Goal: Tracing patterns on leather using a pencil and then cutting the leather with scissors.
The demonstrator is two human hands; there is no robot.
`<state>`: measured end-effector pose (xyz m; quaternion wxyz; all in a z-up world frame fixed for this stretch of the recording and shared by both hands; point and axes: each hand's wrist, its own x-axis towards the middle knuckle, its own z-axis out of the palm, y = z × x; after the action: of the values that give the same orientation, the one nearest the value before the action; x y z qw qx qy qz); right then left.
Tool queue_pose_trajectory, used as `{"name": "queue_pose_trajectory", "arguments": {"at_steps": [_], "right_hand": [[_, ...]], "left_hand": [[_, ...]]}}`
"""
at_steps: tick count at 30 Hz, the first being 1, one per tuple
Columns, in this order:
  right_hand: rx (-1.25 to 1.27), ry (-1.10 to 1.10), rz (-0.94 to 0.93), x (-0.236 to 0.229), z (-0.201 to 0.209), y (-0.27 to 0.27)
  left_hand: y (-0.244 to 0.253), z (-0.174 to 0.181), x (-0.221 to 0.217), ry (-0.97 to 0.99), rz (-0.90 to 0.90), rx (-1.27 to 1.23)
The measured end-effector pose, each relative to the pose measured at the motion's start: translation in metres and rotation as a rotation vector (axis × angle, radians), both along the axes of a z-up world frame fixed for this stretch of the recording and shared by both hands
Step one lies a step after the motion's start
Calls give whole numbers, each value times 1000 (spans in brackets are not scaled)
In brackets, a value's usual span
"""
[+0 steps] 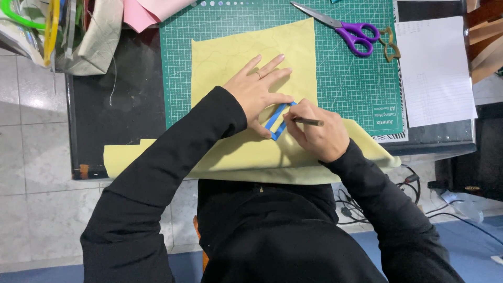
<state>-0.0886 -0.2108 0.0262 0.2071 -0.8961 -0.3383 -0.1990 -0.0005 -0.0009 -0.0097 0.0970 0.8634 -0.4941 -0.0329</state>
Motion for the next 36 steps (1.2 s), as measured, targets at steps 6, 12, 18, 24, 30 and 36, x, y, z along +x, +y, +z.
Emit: {"name": "queue_pose_trajectory", "arguments": {"at_steps": [6, 12, 18, 24, 30, 36], "right_hand": [[114, 145, 80, -12, -3, 12], [227, 233, 105, -8, -28, 6], [359, 284, 126, -9, -38, 0], [531, 181, 17, -20, 8, -42], [125, -21, -160, -50, -12, -64], [55, -82, -152, -61, -32, -67]], "left_hand": [[-2, -1, 0, -6, 26, 50], [-2, -4, 2, 12, 22, 43], [-2, -4, 1, 3, 17, 39], [0, 2, 0, 23, 12, 38], [3, -6, 3, 64, -30, -29], [6, 0, 3, -48, -98, -131]]}}
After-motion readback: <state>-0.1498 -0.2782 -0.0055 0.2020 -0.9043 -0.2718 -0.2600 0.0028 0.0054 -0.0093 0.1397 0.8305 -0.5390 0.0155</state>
